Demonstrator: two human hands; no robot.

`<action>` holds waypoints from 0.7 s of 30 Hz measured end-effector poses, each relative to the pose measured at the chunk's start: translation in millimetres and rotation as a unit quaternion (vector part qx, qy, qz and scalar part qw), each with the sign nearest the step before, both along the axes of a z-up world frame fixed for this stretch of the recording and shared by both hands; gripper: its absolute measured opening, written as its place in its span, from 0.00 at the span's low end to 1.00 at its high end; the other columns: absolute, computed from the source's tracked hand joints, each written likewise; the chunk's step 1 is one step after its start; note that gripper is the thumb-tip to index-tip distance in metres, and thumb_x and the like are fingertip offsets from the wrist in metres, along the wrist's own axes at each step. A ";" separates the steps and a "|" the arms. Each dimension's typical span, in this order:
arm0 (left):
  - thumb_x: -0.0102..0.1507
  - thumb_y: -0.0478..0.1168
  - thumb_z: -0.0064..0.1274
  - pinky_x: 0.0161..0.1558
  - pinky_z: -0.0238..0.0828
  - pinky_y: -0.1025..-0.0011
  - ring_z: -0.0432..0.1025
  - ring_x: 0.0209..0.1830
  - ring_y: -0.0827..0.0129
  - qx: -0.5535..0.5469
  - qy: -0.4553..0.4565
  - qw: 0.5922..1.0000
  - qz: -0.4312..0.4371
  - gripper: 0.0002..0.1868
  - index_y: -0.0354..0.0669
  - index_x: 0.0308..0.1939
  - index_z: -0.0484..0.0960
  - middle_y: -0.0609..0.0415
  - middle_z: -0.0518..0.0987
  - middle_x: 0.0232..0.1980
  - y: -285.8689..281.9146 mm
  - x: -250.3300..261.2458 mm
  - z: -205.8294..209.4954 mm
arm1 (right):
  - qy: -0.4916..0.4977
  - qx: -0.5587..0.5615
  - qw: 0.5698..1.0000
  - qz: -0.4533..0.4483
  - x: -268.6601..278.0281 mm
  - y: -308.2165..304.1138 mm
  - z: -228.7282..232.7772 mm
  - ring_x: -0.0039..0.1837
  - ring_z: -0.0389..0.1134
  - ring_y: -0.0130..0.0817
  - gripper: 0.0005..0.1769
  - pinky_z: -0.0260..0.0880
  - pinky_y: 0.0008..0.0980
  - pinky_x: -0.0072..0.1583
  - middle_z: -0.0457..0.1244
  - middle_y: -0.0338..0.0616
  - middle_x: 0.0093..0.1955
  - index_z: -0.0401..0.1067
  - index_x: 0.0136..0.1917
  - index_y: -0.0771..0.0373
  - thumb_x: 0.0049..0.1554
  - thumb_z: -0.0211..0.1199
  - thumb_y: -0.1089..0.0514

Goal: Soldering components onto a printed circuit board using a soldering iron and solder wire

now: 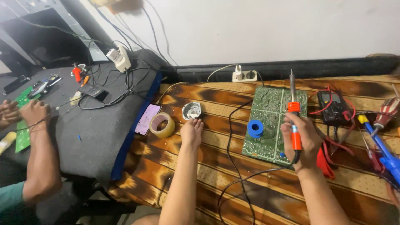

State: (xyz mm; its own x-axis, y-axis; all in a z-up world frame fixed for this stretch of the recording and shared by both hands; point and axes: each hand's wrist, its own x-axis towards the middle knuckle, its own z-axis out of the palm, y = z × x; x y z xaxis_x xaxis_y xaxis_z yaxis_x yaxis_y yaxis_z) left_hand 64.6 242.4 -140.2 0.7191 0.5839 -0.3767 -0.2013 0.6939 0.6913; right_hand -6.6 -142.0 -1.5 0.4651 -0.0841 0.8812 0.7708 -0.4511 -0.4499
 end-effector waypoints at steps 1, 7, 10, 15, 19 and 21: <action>0.70 0.32 0.47 0.67 0.54 0.33 0.67 0.68 0.31 -0.001 -0.005 1.000 -0.001 0.30 0.18 0.70 0.52 0.23 0.64 0.67 11.6 12.9 0.3 | -0.005 -0.001 1.000 -0.001 5.3 -4.0 -1.9 0.48 0.73 0.47 0.14 0.74 0.42 0.53 0.70 0.53 0.48 0.79 0.60 0.68 0.64 0.68 0.59; 0.69 0.31 0.37 0.68 0.68 0.49 0.70 0.67 0.41 -0.019 0.025 0.999 -0.027 0.25 0.28 0.72 0.61 0.28 0.64 0.74 51.4 45.8 12.4 | 0.085 -0.003 0.994 -0.064 4.7 -23.7 -4.4 0.56 0.72 0.45 0.15 0.69 0.40 0.63 0.70 0.52 0.54 0.75 0.66 0.69 0.73 0.58 0.57; 0.70 0.32 0.37 0.68 0.70 0.51 0.70 0.67 0.40 0.000 -0.002 0.999 -0.037 0.31 0.28 0.77 0.52 0.28 0.65 0.73 40.8 15.6 16.0 | 0.072 0.036 0.994 -0.070 7.5 -26.0 -5.6 0.49 0.74 0.39 0.15 0.62 0.34 0.69 0.71 0.48 0.49 0.75 0.64 0.69 0.75 0.56 0.55; 0.72 0.36 0.44 0.51 0.80 0.59 0.81 0.52 0.54 0.124 0.010 0.988 -0.090 0.06 0.36 0.45 0.73 0.38 0.83 0.52 -20.5 -61.9 31.1 | 0.126 0.138 0.982 -0.006 12.8 -26.6 -13.4 0.47 0.70 0.40 0.16 0.73 0.36 0.54 0.68 0.57 0.48 0.71 0.67 0.74 0.74 0.55 0.59; 0.70 0.39 0.47 0.57 0.80 0.54 0.80 0.57 0.45 0.115 0.027 0.966 -0.231 0.08 0.40 0.37 0.70 0.35 0.83 0.53 -53.4 -85.3 60.0 | 0.101 0.127 0.987 -0.005 13.6 -23.8 -11.6 0.46 0.70 0.41 0.14 0.74 0.35 0.54 0.68 0.59 0.48 0.71 0.66 0.75 0.75 0.55 0.60; 0.73 0.38 0.42 0.53 0.81 0.59 0.81 0.50 0.53 0.170 0.025 0.973 -0.154 0.07 0.37 0.43 0.70 0.37 0.82 0.55 -44.1 -65.5 40.0 | 0.116 0.148 0.982 0.005 12.4 -23.8 -13.1 0.45 0.70 0.41 0.13 0.73 0.34 0.53 0.67 0.61 0.48 0.70 0.66 0.75 0.75 0.54 0.62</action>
State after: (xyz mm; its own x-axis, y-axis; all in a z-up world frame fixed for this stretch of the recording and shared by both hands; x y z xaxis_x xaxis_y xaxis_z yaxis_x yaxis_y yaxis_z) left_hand -0.9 198.2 -100.2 0.8653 0.4415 -0.2375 0.0189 0.4447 0.8955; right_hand 5.7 -165.8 -14.6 0.6531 -0.3162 0.6881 0.6348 -0.2669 -0.7252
